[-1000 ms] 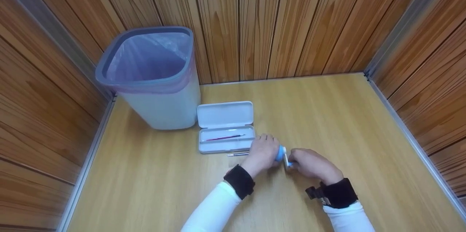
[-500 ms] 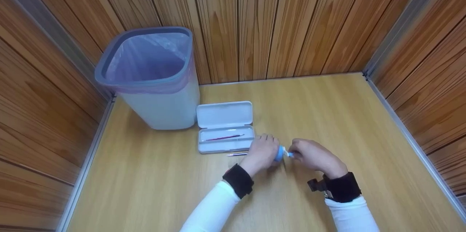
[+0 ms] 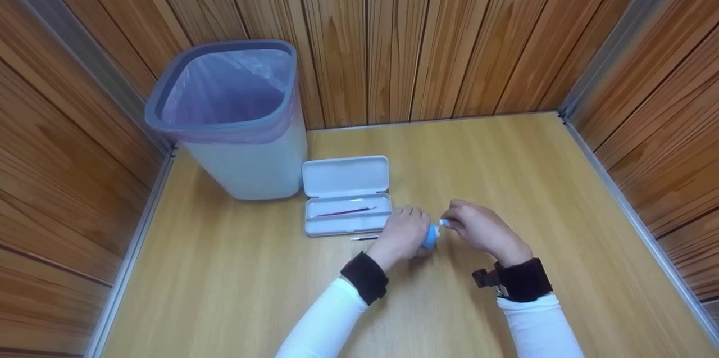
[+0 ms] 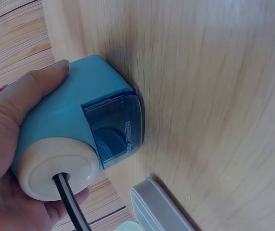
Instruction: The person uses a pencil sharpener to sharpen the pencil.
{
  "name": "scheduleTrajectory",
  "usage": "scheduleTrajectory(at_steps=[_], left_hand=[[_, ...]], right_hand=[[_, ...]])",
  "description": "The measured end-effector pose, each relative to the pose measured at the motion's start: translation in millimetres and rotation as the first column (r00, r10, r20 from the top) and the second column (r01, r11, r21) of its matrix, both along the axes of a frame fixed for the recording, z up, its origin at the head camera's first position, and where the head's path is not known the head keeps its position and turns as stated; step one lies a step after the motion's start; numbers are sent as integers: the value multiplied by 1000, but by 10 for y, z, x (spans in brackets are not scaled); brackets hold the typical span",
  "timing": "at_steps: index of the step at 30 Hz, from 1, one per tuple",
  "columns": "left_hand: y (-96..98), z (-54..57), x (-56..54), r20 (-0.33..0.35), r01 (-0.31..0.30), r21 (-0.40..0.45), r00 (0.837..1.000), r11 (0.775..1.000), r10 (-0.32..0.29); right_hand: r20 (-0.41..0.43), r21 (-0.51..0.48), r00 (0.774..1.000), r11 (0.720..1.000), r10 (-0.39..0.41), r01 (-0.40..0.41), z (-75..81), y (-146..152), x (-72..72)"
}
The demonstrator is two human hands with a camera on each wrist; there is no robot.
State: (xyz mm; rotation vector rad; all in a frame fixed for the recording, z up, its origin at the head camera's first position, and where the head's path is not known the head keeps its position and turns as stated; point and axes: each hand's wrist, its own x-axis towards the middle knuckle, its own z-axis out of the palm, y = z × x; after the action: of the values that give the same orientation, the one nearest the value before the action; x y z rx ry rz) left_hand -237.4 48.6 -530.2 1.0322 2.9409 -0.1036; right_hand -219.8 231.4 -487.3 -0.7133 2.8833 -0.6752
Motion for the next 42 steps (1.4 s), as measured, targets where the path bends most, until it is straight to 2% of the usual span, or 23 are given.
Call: scheduleTrajectory(at_steps=[5, 10, 16, 24, 31, 35, 39, 42], left_hand=[[8, -22, -1, -14, 14, -19, 1000, 1000, -14], [16, -24, 2, 21, 7, -13, 1000, 1000, -7], [17, -23, -3, 12, 5, -10, 1000, 1000, -5], [18, -35, 7, 20, -11, 2, 1000, 1000, 11], [43, -37, 40, -30, -24, -14, 999, 1000, 23], [59, -33, 58, -54, -35, -12, 998, 999, 35], [78, -3, 75, -32, -59, -23, 998, 998, 58], [79, 39, 84, -51, -64, -30, 997, 998, 62]], right_hand=[[-31, 10, 1000, 1000, -7, 8, -59, -13, -83], [19, 18, 998, 998, -58, 58, -104, -22, -159], [60, 20, 995, 997, -77, 76, -142, -7, -213], [104, 2, 991, 996, -85, 86, -173, 2, -213], [58, -3, 995, 996, -85, 86, -167, -7, -178], [19, 10, 998, 998, -55, 55, -168, -13, -181], [56, 7, 997, 999, -50, 50, -140, -20, -177], [83, 11, 995, 998, -58, 57, -110, -27, -170]])
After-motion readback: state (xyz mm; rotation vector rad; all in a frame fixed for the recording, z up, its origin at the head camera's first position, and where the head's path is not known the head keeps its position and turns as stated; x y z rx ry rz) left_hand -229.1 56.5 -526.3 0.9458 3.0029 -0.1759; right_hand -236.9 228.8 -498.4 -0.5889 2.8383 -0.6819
